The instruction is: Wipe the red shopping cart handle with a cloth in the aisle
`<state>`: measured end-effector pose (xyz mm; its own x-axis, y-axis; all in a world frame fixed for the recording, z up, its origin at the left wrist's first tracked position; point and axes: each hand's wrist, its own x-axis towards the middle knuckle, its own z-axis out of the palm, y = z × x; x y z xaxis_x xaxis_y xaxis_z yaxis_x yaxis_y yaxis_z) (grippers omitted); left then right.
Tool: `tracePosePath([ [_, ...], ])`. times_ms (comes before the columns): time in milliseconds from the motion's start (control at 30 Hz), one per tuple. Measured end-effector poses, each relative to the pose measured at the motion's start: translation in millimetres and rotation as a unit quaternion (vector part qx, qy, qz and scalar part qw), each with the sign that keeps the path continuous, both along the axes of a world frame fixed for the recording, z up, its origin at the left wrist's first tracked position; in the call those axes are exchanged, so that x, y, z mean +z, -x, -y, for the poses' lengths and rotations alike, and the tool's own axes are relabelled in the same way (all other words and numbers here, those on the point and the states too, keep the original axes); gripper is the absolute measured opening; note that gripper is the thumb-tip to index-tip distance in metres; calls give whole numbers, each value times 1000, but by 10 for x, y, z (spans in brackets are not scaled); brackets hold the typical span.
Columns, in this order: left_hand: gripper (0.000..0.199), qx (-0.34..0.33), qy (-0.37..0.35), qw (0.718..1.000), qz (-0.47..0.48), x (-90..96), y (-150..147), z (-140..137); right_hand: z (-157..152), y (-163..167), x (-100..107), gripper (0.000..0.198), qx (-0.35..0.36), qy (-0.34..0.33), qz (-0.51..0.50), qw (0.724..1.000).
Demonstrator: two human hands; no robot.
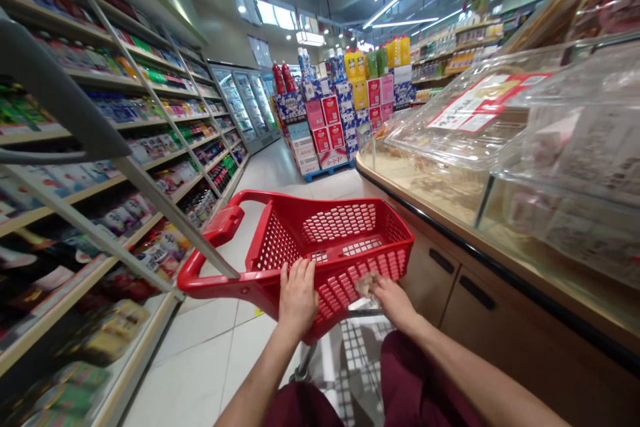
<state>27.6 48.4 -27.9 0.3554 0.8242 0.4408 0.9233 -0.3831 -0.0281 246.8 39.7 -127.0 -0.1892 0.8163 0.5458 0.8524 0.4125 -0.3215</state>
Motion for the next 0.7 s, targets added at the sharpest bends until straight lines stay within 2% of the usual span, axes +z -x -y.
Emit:
tracePosePath([
  [67,50,-9,-3,1000,-2,3,-4,4,58,-64,-55,34,3,9,-18,1000],
  [167,48,-1,-14,1000,4,10,-41,9,7,-170,114,36,-26,-80,-92,992],
  [233,47,8,-18,1000,9,13,-68,11,-65,-242,194,33,-62,-109,-109,986],
  [300,47,3,-18,1000,8,13,-71,13,-82,-313,128,29,-86,-55,-76,992],
  [400,49,-16,-11,1000,-1,6,-38,14,11,-423,-78,29,-66,55,-8,996],
  [467,49,-17,-5,1000,-7,2,-23,16,59,-509,-84,30,-60,33,-23,997],
  [567,47,2,-5,1000,-3,1,-40,18,-12,-653,106,28,-106,-89,-91,986],
  [600,46,10,-7,1000,0,1,-50,18,-56,-694,153,28,-125,-110,-105,980],
  [633,45,16,-8,1000,2,0,-55,17,-94,-726,165,28,-142,-106,-107,978],
  [700,45,15,-11,1000,1,-3,-50,13,-119,-756,70,26,-158,-45,-88,982],
])
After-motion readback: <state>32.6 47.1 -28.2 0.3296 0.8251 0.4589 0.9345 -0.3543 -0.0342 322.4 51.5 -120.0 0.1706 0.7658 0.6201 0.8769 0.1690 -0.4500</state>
